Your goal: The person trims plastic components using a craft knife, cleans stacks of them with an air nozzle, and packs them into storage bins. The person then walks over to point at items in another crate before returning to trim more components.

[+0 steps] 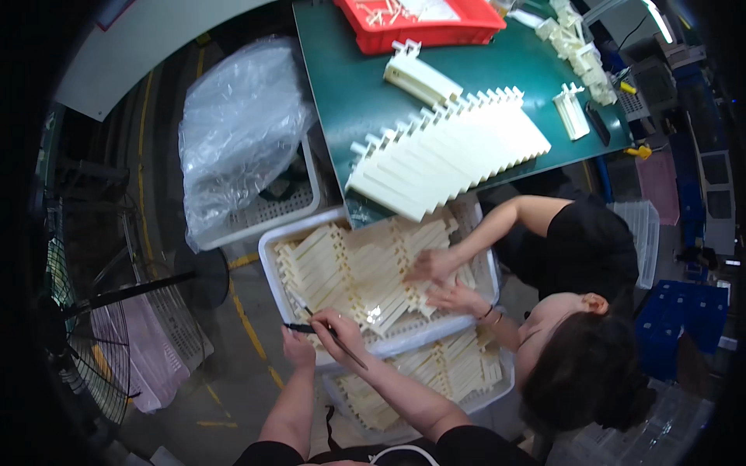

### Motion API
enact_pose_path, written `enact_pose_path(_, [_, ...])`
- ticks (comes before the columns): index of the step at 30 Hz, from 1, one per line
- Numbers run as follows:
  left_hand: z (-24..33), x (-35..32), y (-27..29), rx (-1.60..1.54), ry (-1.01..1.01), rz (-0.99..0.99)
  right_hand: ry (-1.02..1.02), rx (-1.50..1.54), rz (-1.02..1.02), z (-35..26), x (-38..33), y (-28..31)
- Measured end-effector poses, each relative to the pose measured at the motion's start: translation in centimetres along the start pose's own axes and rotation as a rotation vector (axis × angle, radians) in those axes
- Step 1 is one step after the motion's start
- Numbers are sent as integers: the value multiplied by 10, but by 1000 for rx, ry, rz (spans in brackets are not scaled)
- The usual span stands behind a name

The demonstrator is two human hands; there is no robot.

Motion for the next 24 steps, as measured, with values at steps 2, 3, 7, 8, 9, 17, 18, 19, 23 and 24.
enact_pose_path(2, [0, 1, -2, 16, 23, -48, -16, 15, -1, 5, -7, -7])
enact_pose_path(3, [0, 2, -3, 9, 17, -16, 0, 25, -10, 4, -9, -12])
enact_pose_path(7, [-37, -5, -26, 37, 141, -197, -14, 48, -42, 6, -21, -28])
enact_pose_path(8, [-46, -6, -31, 47, 143, -204, -3, 45, -60, 6, -26, -32])
enact_pose_path(9, [-53, -7, -35, -227, 207, -210, -16, 31, -81, 9, -31, -36])
enact_pose_path(17, [-37, -11, -31, -171, 339, -246, -71, 22, -14, 20, -40, -22])
enact_pose_path(18, [-24, -9, -24, -166, 342, -243, -90, 11, 10, 25, -38, -17])
enact_pose_path(19, [-9, -2, -14, -67, 217, -176, -87, -17, 21, 32, -37, -13])
enact_pose_path(23, [-7, 5, -5, 23, 87, -127, -128, -96, 94, 41, -25, -6])
enact_pose_path(24, [-6, 4, -7, 43, 105, -167, -131, -97, 92, 44, -22, -6])
Point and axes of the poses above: each hand's wrist, its own x-axis towards the middle knuckle, its own y-axis out of the back of the hand, z = x × y, the point moved 8 cm from there along x, towards the middle knuckle, and after that the axes turned 14 degrees about z, right-handed, at the moved point
